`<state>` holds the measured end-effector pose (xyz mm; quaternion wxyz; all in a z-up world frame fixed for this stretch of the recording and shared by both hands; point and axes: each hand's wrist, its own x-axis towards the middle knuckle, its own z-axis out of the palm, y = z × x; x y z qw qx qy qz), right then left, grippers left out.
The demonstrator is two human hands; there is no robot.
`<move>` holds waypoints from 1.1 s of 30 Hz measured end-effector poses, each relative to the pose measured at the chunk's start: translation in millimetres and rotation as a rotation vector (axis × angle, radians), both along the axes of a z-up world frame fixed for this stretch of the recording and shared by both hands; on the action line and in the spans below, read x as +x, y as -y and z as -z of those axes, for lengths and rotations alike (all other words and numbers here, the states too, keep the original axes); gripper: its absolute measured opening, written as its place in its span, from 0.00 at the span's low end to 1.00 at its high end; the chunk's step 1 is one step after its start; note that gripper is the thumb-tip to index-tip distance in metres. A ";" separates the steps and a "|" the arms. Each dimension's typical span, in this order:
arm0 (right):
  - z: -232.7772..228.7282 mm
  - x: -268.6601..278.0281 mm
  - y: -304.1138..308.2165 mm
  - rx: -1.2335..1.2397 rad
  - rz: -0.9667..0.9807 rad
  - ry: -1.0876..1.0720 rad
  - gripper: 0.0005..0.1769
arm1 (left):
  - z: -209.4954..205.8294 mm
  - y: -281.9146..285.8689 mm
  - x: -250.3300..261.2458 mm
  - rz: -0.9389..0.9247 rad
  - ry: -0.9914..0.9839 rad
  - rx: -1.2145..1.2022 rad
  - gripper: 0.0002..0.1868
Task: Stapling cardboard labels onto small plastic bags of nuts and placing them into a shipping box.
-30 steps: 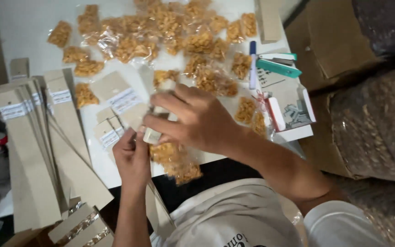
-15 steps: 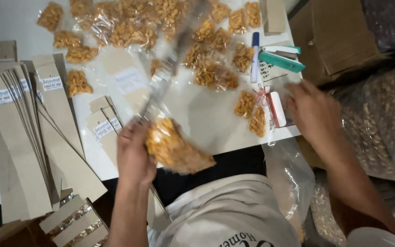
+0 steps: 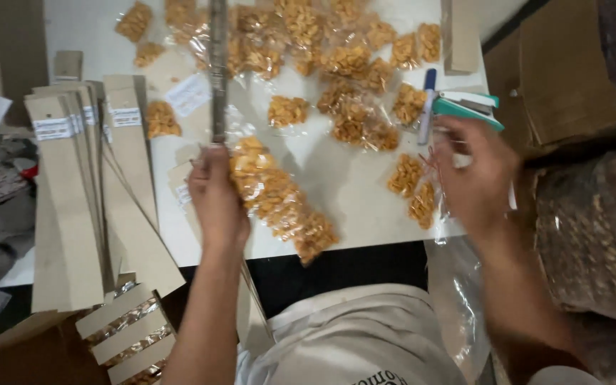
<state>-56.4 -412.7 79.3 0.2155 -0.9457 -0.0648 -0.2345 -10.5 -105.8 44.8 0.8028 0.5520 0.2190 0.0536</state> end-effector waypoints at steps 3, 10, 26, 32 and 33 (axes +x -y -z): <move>-9.9 26.4 -73.9 0.526 -0.170 0.109 0.11 | 24.6 9.9 2.7 -0.082 0.148 -0.048 0.09; -9.3 74.2 -174.3 0.527 -0.362 0.504 0.06 | -9.4 26.8 -15.1 -0.024 0.234 0.079 0.11; -20.8 111.7 -141.1 0.431 -0.360 0.489 0.10 | -20.0 11.1 -20.1 0.221 0.235 0.099 0.12; -77.7 108.5 -147.0 0.461 -0.320 0.276 0.22 | 1.9 -0.7 -4.7 0.184 0.201 0.148 0.17; -55.3 101.6 -148.2 0.463 -0.324 0.276 0.22 | -0.1 -0.8 -2.0 0.181 0.201 0.150 0.17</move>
